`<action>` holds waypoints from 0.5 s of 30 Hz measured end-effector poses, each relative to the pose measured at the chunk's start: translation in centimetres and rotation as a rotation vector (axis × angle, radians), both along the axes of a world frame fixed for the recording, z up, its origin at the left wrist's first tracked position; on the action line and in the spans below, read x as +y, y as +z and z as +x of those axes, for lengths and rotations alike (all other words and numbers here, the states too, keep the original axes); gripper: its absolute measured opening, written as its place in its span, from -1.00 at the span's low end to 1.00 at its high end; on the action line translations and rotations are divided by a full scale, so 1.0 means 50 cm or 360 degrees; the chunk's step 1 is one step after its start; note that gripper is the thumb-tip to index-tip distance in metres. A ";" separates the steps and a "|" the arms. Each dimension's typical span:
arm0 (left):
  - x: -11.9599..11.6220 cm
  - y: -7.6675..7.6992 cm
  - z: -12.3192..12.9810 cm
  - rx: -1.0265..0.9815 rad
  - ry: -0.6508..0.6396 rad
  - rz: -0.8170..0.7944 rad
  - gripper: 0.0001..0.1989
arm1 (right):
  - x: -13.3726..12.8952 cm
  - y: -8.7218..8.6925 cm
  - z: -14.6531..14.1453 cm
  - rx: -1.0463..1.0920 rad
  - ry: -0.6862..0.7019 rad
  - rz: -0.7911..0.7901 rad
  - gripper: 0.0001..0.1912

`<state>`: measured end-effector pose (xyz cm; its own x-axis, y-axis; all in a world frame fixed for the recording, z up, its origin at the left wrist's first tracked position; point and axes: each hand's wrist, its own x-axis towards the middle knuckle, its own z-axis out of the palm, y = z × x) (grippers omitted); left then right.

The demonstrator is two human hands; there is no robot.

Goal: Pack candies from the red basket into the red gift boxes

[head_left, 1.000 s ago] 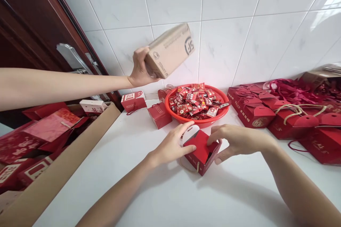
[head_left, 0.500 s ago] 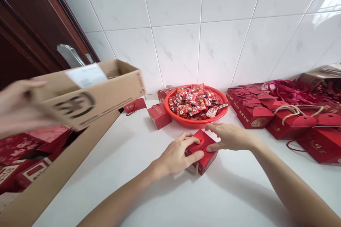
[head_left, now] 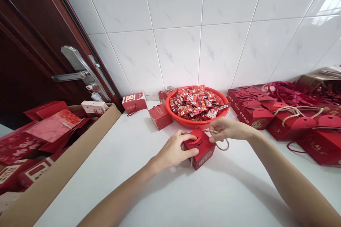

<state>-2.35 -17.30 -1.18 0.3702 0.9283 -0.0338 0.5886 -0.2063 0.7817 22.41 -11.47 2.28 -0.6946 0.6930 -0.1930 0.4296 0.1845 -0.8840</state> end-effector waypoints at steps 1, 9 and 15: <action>0.002 0.001 0.003 -0.0021 0.0015 0.0032 -0.55 | -0.007 0.014 0.000 0.0120 -0.0042 -0.0042 -0.49; 0.015 0.083 0.020 -0.0556 0.0019 -0.0205 -0.52 | -0.059 0.071 -0.021 0.0378 -0.0334 0.0142 -0.56; 0.015 0.141 0.062 -0.1215 -0.0388 -0.0391 -0.58 | -0.076 0.051 -0.038 0.0240 -0.0434 0.0511 -0.62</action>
